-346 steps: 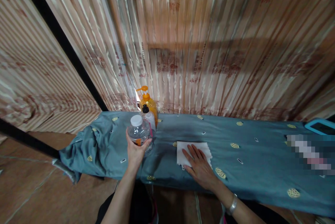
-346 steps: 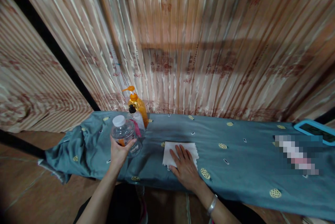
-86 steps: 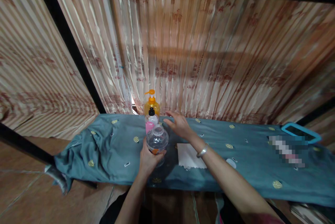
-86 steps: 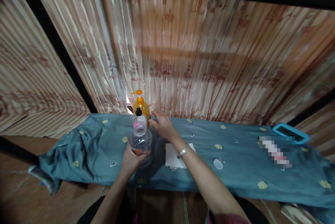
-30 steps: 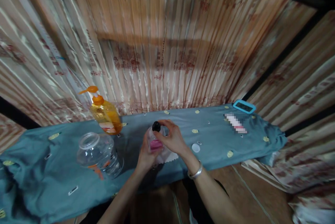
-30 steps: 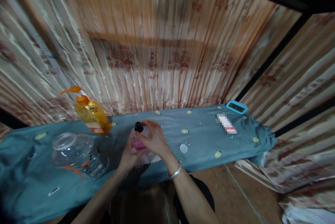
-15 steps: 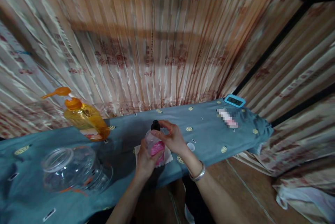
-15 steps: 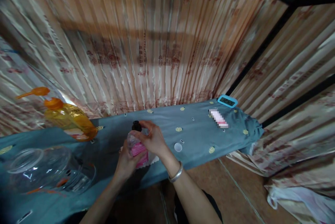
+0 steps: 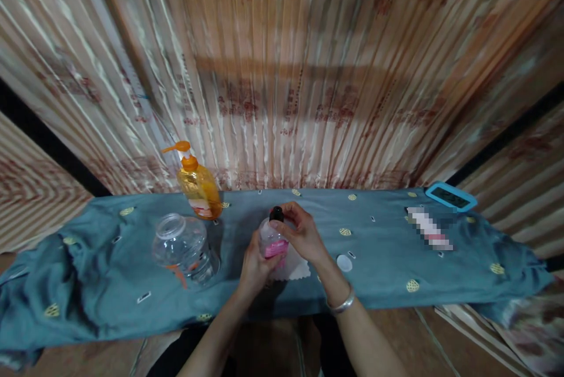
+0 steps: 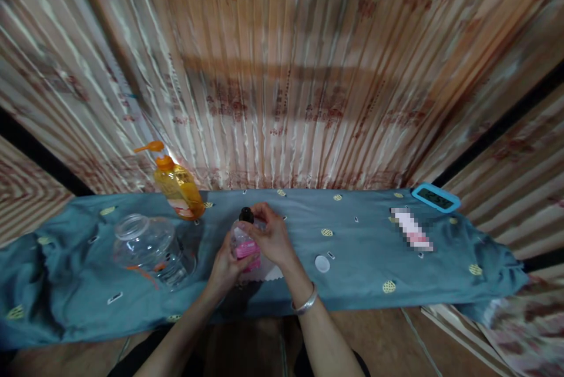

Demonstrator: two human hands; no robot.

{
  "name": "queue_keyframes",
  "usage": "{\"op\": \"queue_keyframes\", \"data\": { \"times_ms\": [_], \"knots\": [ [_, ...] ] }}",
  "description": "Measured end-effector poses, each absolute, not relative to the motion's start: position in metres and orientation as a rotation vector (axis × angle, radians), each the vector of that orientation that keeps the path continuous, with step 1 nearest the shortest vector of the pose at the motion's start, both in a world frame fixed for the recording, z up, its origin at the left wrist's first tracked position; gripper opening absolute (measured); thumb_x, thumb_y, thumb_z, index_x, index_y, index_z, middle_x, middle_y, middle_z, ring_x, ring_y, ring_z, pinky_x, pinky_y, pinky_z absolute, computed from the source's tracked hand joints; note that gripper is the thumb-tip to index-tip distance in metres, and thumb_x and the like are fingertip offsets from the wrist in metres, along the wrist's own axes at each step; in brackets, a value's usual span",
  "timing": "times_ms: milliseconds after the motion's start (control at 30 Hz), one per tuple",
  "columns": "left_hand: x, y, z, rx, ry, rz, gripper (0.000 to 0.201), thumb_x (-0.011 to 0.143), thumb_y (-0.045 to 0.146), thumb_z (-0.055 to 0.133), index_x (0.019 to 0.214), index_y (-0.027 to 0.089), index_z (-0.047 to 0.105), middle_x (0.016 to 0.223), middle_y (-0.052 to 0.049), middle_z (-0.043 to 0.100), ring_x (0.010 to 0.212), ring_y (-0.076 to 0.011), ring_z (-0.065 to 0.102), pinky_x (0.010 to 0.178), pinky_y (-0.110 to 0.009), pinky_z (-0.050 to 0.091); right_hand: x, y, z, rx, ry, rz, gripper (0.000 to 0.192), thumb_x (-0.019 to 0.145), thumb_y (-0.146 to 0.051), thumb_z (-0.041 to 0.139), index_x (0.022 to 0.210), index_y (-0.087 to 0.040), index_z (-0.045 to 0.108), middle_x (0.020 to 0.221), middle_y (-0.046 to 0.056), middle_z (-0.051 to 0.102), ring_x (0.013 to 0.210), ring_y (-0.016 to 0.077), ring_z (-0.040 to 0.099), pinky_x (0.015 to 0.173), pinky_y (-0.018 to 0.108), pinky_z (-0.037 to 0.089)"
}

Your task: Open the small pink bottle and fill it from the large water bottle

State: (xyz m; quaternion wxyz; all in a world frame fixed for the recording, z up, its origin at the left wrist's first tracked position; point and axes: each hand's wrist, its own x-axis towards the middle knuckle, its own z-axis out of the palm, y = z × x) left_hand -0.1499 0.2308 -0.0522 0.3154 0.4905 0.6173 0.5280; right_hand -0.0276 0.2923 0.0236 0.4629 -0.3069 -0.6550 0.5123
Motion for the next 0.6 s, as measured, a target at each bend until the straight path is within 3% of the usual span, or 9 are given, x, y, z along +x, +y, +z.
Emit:
{"op": "queue_keyframes", "data": {
  "times_ms": [67,133,300,400,500,600],
  "knots": [
    [-0.1505,0.2274,-0.0543,1.273,1.601,1.394,0.057,0.065,0.033,0.078,0.116,0.018,0.055,0.100,-0.004,0.070,0.091,-0.0235,0.069,0.083,-0.035,0.056,-0.0243,0.2916,0.0220,-0.697,-1.763,1.251,0.026,0.084,-0.038,0.064,0.105,-0.022,0.063,0.101,0.004,0.070,0.100,0.0193,0.066,0.097,0.037,0.048],
    [-0.1497,0.2246,-0.0550,1.272,1.608,1.393,0.057,0.065,0.032,0.078,0.115,0.017,0.054,0.102,-0.004,0.070,0.091,-0.0235,0.069,0.082,-0.034,0.055,-0.0209,0.2897,0.0203,-0.693,-1.831,1.228,0.035,0.085,-0.038,0.064,0.116,-0.023,0.061,0.111,0.006,0.070,0.107,0.0205,0.065,0.102,0.039,0.046],
    [-0.1482,0.2214,-0.0522,1.297,1.653,1.360,0.055,0.063,0.032,0.079,0.111,0.017,0.054,0.097,-0.004,0.069,0.091,-0.0252,0.068,0.084,-0.037,0.054,-0.0194,0.2842,0.0175,-0.799,-1.671,1.199,0.035,0.069,-0.037,0.080,0.090,-0.023,0.056,0.100,0.005,0.068,0.095,0.0219,0.066,0.095,0.041,0.050],
    [-0.1500,0.2225,-0.0516,1.316,1.622,1.374,0.056,0.064,0.032,0.078,0.113,0.017,0.054,0.099,-0.004,0.069,0.095,-0.0259,0.068,0.088,-0.040,0.053,-0.0185,0.2840,0.0190,-0.749,-1.758,1.229,0.026,0.081,-0.037,0.069,0.101,-0.022,0.061,0.102,0.005,0.069,0.101,0.0215,0.065,0.098,0.041,0.047],
    [-0.1517,0.2256,-0.0526,1.338,1.598,1.385,0.054,0.064,0.030,0.079,0.112,0.018,0.056,0.101,-0.005,0.069,0.098,-0.0265,0.067,0.091,-0.042,0.052,-0.0176,0.2855,0.0190,-0.702,-1.817,1.251,0.035,0.084,-0.036,0.065,0.115,-0.021,0.061,0.112,0.007,0.069,0.111,0.0206,0.063,0.103,0.040,0.045],
    [-0.1509,0.2291,-0.0522,1.348,1.598,1.380,0.055,0.063,0.026,0.080,0.112,0.019,0.058,0.105,-0.005,0.069,0.103,-0.0280,0.066,0.094,-0.044,0.051,-0.0188,0.2871,0.0156,-0.793,-1.656,1.242,0.039,0.072,-0.037,0.079,0.101,-0.022,0.058,0.103,0.005,0.068,0.101,0.0207,0.065,0.098,0.040,0.048]
  ]
}}
